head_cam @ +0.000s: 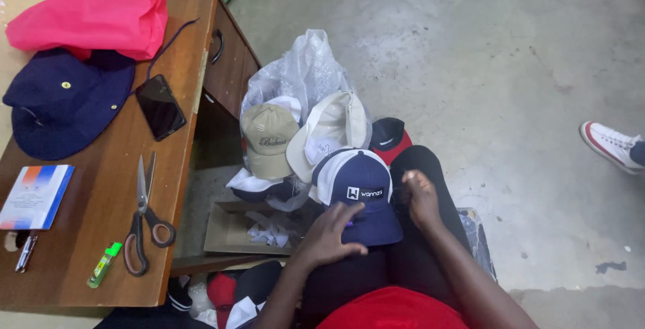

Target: Inspecting baseball caps, singeing loose threads with a lighter, and marking them with a pen for quality control.

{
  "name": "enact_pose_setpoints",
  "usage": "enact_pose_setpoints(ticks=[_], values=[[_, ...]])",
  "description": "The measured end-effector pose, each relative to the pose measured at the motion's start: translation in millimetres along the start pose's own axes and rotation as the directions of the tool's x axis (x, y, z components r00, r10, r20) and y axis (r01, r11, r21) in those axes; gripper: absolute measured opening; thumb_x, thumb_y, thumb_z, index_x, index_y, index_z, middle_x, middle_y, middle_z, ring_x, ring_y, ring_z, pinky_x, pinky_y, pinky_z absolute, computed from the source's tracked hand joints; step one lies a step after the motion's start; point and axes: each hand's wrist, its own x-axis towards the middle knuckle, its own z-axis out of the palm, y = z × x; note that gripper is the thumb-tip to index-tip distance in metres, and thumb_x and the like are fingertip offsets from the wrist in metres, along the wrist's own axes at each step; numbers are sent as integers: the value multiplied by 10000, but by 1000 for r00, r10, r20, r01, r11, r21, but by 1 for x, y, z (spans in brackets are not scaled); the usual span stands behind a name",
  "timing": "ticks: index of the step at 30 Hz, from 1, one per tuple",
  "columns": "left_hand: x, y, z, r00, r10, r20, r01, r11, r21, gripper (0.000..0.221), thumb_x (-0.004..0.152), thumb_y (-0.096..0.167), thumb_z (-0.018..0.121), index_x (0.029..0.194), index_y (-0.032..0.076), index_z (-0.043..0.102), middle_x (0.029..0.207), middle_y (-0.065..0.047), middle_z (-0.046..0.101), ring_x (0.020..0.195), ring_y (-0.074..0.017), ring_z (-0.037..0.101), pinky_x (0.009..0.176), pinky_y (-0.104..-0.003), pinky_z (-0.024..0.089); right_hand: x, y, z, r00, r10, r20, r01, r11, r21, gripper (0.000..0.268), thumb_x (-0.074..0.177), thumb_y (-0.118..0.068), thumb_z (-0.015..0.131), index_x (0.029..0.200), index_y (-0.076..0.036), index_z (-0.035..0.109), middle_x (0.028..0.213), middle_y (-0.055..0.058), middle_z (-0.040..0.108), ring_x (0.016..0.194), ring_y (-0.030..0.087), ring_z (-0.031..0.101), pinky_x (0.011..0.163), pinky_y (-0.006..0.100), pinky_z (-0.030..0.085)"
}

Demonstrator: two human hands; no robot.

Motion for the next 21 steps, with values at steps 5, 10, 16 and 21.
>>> enact_pose_setpoints(ticks=[5, 10, 16, 21], values=[[-8, -8, 11, 967, 248, 57, -251, 888, 386, 758, 663, 0, 810, 1387, 10, 587, 1111, -120, 617, 952, -326, 621, 830, -434, 493, 1, -16, -2, 949, -289, -129, 79, 611, -788, 582, 843, 99, 589, 1400, -65, 551, 1077, 126, 499, 926, 250, 526, 836, 404, 493], [2, 0, -22, 977, 212, -30, -198, 948, 251, 504, 837, 197, 759, 1310, 52, 663, 1033, -77, 650, 865, -280, 645, 789, -413, 504, -13, -28, 14, 964, -262, 48, 214, 656, -723, 448, 958, -166, 557, 1391, -74, 624, 1510, 196, 484, 1406, 363, 472, 1143, 473, 399], [-7, 28, -28, 842, -44, -538, 38, 999, -22, 256, 986, 165, 643, 1185, 11, 692, 1081, -125, 730, 889, -276, 717, 801, -396, 559, -18, -36, 22, 986, -158, -58, 118, 896, -428, 375, 1110, -213, 454, 1350, 16, 630, 1226, 134, 692, 1110, 198, 663, 1003, 322, 510], [-23, 41, 0, 702, -25, -712, 20, 1000, -15, 236, 1013, 118, 607, 1206, -7, 658, 987, -125, 708, 770, -229, 696, 672, -366, 562, -27, -39, 38, 997, -69, 20, 70, 876, -478, 362, 1014, -160, 649, 1334, 7, 665, 1131, 100, 765, 928, 151, 694, 804, 275, 551]])
